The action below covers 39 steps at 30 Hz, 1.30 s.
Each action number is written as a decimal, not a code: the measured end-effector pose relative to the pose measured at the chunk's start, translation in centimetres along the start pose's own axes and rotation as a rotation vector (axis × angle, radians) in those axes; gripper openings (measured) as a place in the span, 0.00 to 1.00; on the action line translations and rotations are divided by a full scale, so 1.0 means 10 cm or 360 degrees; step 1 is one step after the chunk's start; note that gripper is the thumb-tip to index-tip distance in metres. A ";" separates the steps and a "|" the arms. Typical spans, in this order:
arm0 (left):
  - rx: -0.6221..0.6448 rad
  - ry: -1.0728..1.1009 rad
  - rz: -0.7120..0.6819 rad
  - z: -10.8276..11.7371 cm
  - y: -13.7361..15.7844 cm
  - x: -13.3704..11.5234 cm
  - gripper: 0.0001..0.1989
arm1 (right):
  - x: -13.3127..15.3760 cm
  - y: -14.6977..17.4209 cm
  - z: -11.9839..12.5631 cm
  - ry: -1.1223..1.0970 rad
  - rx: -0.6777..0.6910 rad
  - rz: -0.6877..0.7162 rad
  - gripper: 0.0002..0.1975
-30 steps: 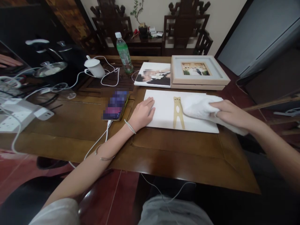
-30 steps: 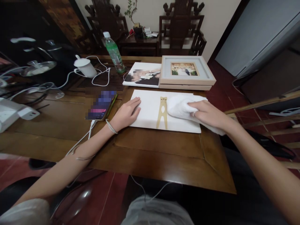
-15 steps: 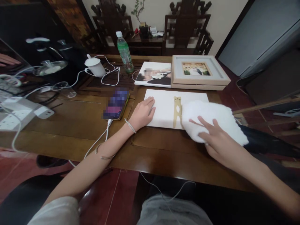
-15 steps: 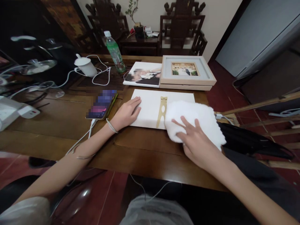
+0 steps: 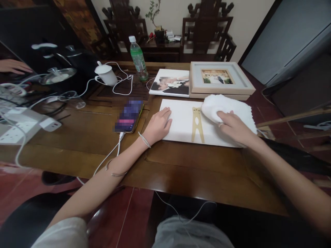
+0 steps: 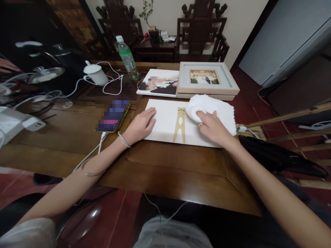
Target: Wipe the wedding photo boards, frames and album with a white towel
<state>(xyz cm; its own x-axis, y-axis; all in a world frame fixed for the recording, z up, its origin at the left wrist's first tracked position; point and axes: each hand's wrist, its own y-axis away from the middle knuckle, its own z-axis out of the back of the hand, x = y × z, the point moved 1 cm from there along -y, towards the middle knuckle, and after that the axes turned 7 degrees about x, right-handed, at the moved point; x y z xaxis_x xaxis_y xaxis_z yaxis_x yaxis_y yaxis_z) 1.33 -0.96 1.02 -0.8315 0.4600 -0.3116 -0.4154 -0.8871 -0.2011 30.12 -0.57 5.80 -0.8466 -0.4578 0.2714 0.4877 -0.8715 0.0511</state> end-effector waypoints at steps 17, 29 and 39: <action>0.0070 0.0168 0.0016 -0.11 0.00 0.09 0.24 | 0.81 0.61 -0.20 0.0078 0.0246 0.0689 0.21; 0.0046 0.0198 0.0004 -0.13 0.00 0.12 0.25 | 0.53 -0.53 -0.19 0.0206 0.0055 0.0322 0.25; 0.0024 0.0209 0.0001 -0.13 -0.01 0.10 0.24 | 1.16 0.49 -0.38 0.0344 0.0248 0.0426 0.23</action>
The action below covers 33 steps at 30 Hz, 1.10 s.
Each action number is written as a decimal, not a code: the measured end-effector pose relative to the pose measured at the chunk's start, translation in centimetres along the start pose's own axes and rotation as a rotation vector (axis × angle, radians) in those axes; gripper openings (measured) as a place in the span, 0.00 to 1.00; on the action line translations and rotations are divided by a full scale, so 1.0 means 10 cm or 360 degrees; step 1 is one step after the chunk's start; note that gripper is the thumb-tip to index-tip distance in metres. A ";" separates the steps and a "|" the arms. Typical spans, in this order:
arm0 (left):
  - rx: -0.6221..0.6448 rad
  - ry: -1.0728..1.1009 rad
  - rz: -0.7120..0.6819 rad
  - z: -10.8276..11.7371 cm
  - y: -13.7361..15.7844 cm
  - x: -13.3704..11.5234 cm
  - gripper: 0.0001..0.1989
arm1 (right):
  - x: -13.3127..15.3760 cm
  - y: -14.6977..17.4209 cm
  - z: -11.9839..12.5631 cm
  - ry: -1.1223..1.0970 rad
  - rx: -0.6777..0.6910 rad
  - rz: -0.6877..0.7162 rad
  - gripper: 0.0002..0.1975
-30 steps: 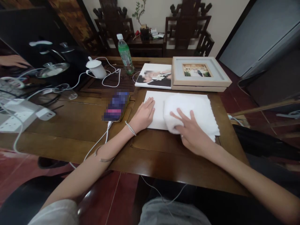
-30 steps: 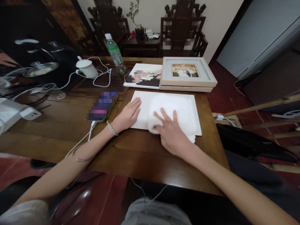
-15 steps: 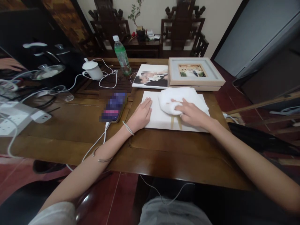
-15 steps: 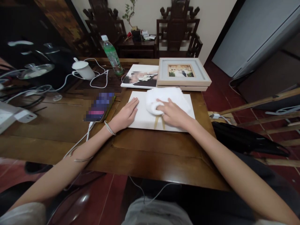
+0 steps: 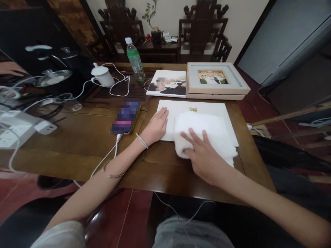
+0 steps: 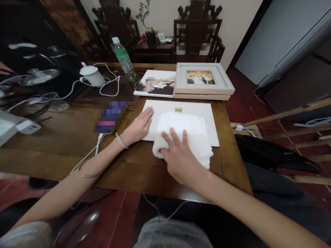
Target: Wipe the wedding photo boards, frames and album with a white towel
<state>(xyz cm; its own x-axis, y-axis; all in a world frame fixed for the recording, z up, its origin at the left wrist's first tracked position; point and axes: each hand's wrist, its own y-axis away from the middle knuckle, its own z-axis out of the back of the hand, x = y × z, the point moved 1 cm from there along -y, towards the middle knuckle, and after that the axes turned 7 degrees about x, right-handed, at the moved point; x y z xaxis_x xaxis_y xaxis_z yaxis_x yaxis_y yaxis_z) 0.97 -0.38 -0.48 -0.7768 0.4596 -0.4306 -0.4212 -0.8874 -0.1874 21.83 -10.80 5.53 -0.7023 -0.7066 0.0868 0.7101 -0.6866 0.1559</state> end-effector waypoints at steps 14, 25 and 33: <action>0.0014 -0.0017 0.0012 -0.02 0.00 0.02 0.24 | -0.50 -0.63 0.28 -0.0091 0.0038 -0.0166 0.25; 0.0030 0.0008 0.0003 -0.01 -0.01 0.02 0.25 | -0.36 -0.73 0.06 0.0206 -0.0044 -0.0162 0.26; 0.0007 0.0019 -0.0017 0.00 -0.02 0.02 0.24 | 0.26 0.01 0.08 0.0003 0.0115 0.0087 0.23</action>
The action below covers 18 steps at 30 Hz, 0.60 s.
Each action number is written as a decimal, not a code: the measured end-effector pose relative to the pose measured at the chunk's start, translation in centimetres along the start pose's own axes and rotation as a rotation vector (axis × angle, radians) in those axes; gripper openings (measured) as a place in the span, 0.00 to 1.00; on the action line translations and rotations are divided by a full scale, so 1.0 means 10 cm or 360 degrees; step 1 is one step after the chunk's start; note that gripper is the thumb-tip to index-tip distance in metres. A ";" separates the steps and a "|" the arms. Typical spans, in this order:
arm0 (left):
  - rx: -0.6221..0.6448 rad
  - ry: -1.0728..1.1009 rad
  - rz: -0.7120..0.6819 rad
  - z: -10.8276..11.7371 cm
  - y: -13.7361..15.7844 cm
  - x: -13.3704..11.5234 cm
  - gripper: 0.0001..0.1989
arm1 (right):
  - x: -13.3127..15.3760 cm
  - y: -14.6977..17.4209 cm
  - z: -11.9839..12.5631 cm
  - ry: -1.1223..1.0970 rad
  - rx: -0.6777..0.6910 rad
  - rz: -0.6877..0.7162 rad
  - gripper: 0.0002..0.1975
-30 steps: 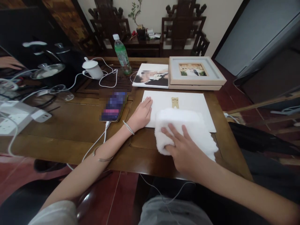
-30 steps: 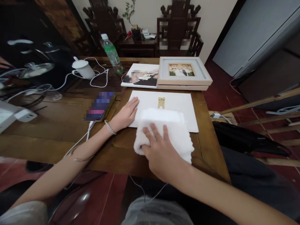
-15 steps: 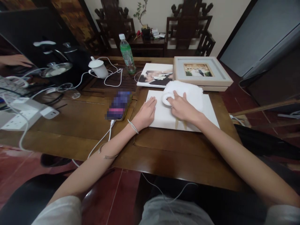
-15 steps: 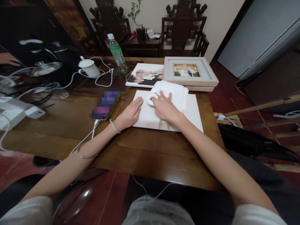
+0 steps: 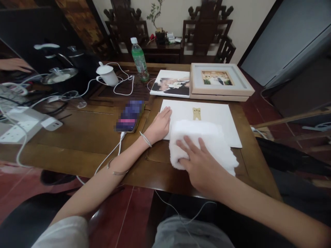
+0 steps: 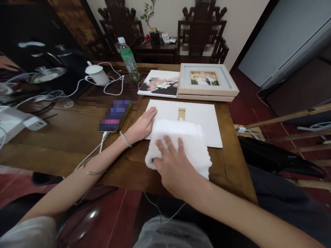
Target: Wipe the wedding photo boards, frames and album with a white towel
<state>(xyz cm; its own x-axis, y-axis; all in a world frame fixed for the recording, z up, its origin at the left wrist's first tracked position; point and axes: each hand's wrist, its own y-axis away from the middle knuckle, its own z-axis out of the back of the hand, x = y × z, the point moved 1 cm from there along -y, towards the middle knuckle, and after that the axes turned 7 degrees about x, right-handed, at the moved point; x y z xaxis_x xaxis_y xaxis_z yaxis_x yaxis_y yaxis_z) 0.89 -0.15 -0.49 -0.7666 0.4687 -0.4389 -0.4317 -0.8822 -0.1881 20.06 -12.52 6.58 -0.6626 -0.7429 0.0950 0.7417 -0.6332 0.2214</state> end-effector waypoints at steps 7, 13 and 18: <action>0.0017 0.0017 0.0026 -0.02 0.00 0.03 0.25 | -0.49 -0.37 0.24 -0.0088 -0.0038 -0.0120 0.26; -0.0277 0.0231 0.0057 0.07 0.00 -0.05 0.22 | -0.79 -1.02 0.30 0.0010 -0.0139 -0.0467 0.28; -0.0613 0.0626 0.0224 0.12 -0.02 -0.04 0.28 | -0.52 -1.18 0.15 0.0105 -0.0196 -0.0307 0.24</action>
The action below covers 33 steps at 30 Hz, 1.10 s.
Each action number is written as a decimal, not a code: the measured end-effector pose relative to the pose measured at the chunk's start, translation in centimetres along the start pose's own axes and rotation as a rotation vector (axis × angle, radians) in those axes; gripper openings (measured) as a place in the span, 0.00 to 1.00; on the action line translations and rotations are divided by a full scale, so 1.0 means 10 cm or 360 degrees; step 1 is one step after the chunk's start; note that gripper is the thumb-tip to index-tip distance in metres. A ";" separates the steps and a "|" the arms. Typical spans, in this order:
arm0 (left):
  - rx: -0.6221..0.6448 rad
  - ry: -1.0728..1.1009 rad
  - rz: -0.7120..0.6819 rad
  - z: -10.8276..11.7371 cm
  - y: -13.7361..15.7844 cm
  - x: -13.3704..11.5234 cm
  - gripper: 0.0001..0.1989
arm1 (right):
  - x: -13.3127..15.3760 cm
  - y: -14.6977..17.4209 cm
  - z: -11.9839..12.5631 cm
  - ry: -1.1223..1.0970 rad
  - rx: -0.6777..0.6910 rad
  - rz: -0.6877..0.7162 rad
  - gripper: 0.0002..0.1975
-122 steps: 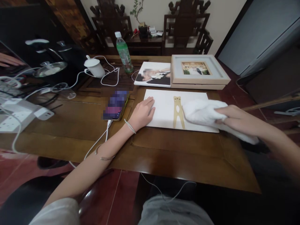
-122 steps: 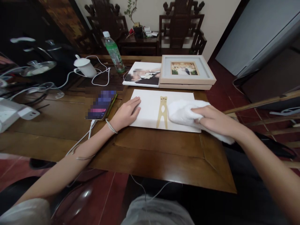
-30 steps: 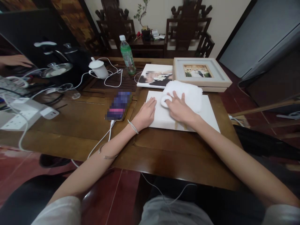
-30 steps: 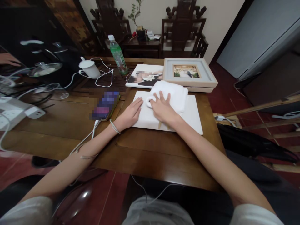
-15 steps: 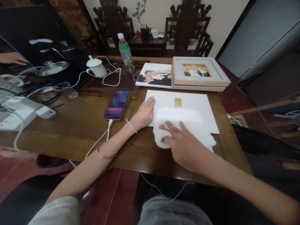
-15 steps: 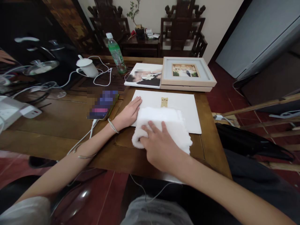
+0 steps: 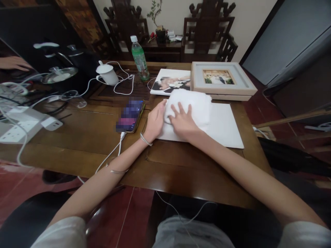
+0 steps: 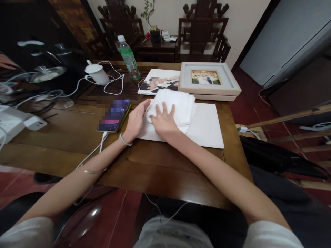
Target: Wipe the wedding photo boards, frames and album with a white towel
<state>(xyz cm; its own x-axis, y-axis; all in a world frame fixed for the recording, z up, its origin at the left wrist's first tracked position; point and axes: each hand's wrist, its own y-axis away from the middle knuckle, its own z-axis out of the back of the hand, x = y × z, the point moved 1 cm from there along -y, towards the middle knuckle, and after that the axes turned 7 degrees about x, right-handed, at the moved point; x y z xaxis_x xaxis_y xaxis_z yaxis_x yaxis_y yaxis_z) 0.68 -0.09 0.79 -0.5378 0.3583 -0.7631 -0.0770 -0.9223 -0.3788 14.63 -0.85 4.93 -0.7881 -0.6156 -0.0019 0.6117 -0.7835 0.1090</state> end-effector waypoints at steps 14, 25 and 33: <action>0.0122 -0.0198 -0.0121 -0.03 0.02 -0.02 0.23 | -0.13 0.85 0.33 -0.0185 0.0311 0.0449 0.19; 0.0528 -0.0694 -0.0274 -0.06 0.07 -0.05 0.22 | -0.40 -0.26 0.44 -0.0464 0.0057 -0.0042 0.16; 0.0524 -0.0739 -0.0316 -0.05 0.07 -0.05 0.22 | -0.43 -0.56 0.50 -0.0575 -0.0056 0.0095 0.11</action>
<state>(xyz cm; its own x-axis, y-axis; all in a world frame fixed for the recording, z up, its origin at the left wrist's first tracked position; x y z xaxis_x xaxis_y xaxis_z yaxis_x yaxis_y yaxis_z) 1.32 -0.84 0.70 -0.7913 0.4960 -0.3575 -0.4295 -0.8671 -0.2523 14.25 6.63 9.26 -0.7206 -0.5953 0.3554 0.6543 -0.7535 0.0643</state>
